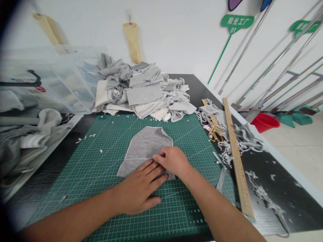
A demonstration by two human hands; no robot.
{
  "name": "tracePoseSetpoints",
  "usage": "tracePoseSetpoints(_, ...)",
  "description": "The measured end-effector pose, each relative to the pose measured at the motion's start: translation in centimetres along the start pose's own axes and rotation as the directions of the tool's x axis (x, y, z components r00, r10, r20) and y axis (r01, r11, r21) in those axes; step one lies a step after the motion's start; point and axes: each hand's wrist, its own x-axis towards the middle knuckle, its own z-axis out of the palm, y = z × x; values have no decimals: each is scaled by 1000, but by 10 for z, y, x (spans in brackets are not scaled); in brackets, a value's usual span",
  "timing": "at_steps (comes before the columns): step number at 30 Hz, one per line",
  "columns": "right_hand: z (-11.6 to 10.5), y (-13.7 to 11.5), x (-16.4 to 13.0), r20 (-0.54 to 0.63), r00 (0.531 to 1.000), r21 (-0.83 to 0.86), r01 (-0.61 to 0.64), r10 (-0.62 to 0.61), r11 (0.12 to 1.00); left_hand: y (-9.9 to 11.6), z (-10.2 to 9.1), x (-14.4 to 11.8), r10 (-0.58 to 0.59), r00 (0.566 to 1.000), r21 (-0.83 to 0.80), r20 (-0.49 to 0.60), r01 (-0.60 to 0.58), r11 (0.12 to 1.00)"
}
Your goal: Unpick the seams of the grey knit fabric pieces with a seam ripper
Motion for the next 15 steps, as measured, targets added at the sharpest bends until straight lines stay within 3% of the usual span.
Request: tracePoseSetpoints(15,-1,-4,1,8,1000,-12,-8,8,1000,0,0,-1,8,1000,7,-16,-8,1000)
